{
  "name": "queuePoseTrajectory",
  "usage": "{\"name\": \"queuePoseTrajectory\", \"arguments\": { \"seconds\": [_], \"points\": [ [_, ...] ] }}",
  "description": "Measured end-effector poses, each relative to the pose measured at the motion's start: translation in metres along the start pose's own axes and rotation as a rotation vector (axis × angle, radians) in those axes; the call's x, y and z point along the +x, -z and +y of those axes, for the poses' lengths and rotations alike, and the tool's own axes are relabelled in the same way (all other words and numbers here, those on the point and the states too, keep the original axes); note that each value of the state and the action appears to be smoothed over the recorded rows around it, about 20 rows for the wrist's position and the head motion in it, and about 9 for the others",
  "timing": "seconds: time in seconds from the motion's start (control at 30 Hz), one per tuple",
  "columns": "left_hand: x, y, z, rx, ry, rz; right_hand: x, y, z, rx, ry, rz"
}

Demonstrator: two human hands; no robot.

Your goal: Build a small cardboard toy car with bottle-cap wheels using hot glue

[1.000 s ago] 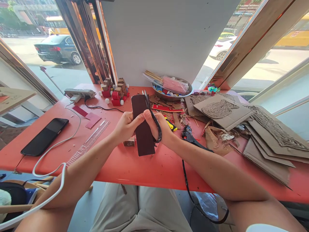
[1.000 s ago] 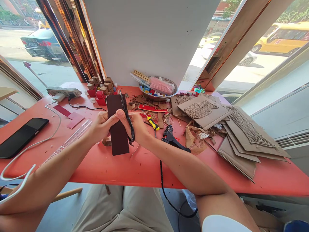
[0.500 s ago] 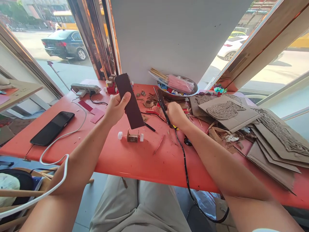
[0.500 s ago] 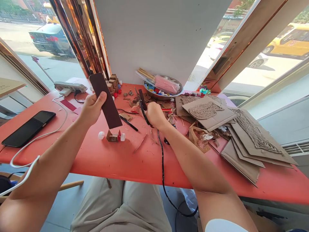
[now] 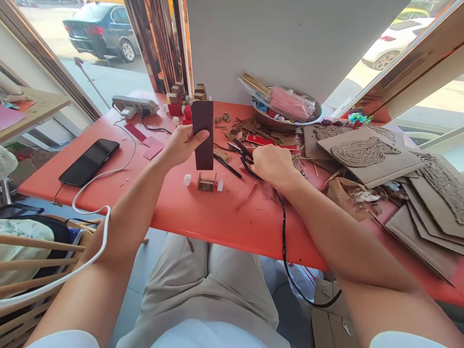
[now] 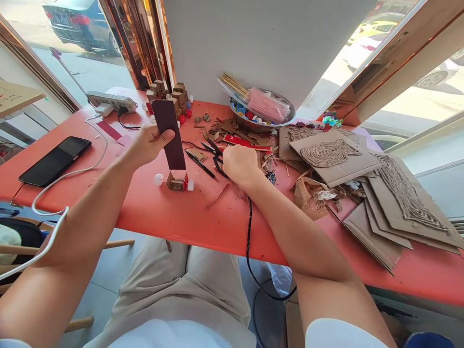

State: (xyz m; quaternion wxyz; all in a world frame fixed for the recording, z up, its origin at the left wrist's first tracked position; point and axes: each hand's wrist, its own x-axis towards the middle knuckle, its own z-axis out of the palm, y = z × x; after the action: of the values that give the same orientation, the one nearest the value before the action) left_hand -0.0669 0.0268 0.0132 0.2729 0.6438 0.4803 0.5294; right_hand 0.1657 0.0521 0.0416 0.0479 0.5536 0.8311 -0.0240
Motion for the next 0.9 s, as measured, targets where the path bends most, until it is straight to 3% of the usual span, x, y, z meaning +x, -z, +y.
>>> {"name": "queuePoseTrajectory", "arguments": {
  "seconds": [0.27,0.5,0.67,0.9],
  "points": [
    [-0.009,-0.007,0.002,0.009,-0.032,-0.092,-0.002,-0.003,0.001,-0.055,0.034,-0.027],
    [-0.023,-0.005,0.003,0.117,-0.080,-0.137,0.011,-0.022,0.014,-0.044,0.109,0.060],
    [-0.025,-0.006,0.005,0.157,-0.043,-0.163,0.006,-0.012,0.010,-0.070,0.068,0.036],
    [-0.026,-0.003,-0.001,0.179,-0.026,-0.159,-0.006,0.006,0.011,-0.104,0.159,-0.044]
  ]
}}
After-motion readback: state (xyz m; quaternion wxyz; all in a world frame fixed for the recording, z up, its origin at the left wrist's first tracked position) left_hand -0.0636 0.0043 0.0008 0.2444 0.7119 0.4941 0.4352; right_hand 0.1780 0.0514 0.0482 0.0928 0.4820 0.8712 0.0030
